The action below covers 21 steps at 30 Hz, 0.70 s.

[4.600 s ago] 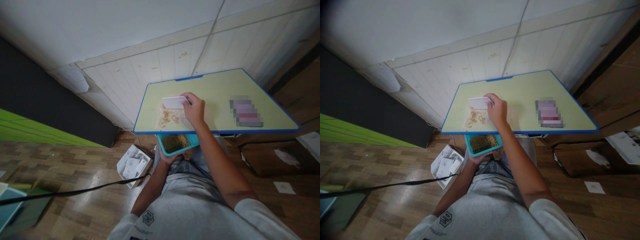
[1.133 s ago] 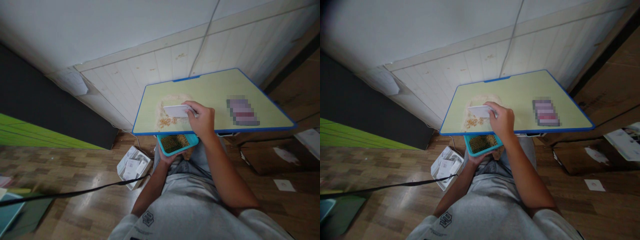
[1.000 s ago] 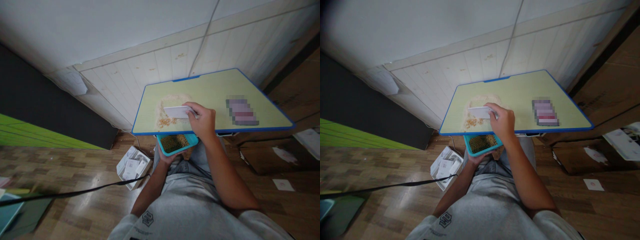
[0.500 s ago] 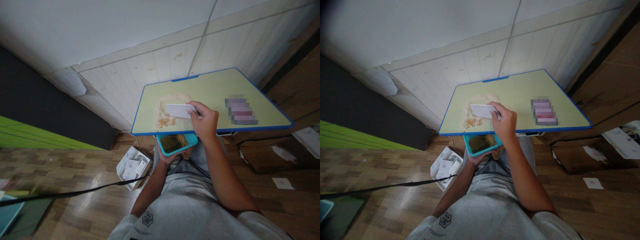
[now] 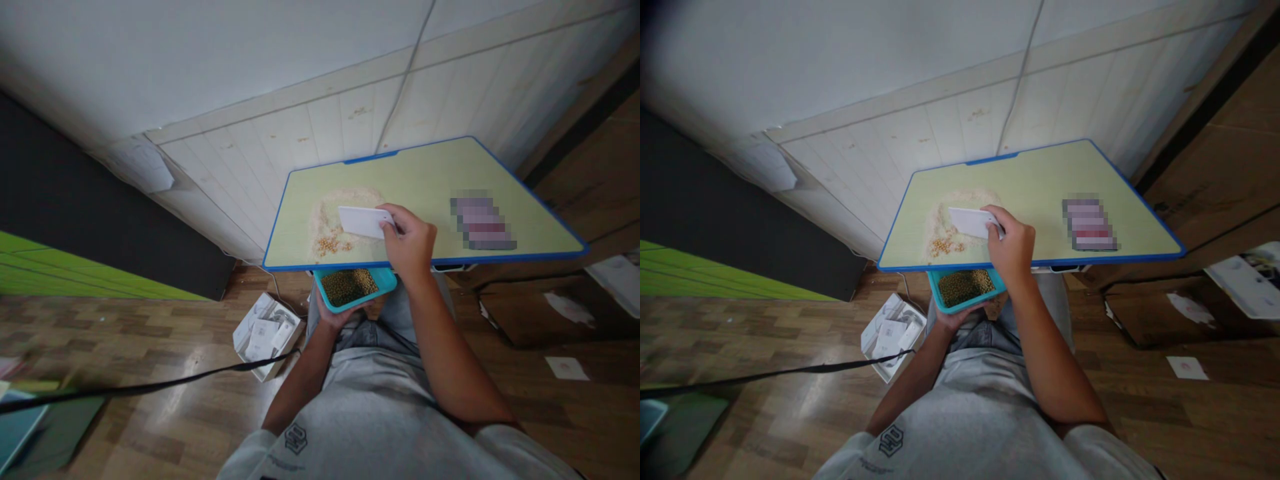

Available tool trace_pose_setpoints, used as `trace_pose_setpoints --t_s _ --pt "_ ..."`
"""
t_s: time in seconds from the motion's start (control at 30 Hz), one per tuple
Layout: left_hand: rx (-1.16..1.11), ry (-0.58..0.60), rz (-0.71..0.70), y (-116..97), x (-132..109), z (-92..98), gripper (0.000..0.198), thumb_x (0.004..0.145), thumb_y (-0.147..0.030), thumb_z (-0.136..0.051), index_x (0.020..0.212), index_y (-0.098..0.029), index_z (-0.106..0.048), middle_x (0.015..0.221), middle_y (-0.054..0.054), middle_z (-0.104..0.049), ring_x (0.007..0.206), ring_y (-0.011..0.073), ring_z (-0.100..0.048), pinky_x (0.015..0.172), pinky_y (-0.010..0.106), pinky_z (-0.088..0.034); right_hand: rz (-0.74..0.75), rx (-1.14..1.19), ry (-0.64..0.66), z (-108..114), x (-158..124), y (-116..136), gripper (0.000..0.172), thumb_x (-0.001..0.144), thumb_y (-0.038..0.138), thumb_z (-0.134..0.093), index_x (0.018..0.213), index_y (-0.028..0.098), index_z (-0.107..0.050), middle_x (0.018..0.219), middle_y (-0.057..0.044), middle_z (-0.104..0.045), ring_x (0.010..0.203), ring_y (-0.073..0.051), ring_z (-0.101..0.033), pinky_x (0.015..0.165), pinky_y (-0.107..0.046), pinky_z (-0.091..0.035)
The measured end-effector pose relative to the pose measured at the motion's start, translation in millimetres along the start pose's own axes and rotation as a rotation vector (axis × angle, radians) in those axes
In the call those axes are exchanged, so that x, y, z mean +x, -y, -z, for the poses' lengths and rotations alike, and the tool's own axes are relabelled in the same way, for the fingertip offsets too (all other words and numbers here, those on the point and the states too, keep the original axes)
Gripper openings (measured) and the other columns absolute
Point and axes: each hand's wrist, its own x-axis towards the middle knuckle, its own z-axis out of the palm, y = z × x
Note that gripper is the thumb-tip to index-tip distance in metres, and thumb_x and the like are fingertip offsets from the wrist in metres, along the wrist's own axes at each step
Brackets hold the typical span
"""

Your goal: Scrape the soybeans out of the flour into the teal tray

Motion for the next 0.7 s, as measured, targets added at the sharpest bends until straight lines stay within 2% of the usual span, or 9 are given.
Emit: trace_pose_setpoints --t_s 0.3,0.5,0.7 --pt "0.012 -0.005 0.000 -0.3 -0.3 1.2 0.122 0.081 -0.101 -0.099 0.181 -0.033 -0.080 0.196 0.019 -0.069 0.187 0.0700 -0.053 0.131 0.098 -0.064 -0.029 0.014 -0.035 0.8 5.5 -5.7 0.037 0.101 0.022 -0.077 0.132 0.026 -0.096 0.129 -0.011 -0.099 0.119 -0.039 -0.096 0.120 -0.056 -0.078" --pt "-0.005 -0.002 0.004 1.4 1.1 4.4 0.120 0.083 -0.099 -0.098 0.181 -0.033 -0.080 0.196 0.019 -0.070 0.185 0.0691 -0.056 0.129 0.098 -0.066 -0.006 0.035 -0.022 1.2 1.7 0.5 0.036 0.097 0.023 -0.076 0.123 0.028 -0.098 0.117 -0.006 -0.100 0.106 -0.033 -0.096 0.108 -0.049 -0.080" --pt "-0.048 -0.048 -0.003 5.6 3.7 9.0 0.117 0.086 -0.098 -0.095 0.180 -0.031 -0.081 0.191 0.022 -0.074 0.183 0.0695 -0.057 0.127 0.100 -0.065 -0.006 0.037 -0.026 3.7 0.9 -3.0 0.038 0.096 0.022 -0.075 0.126 0.027 -0.098 0.120 -0.007 -0.100 0.111 -0.034 -0.097 0.111 -0.051 -0.080"
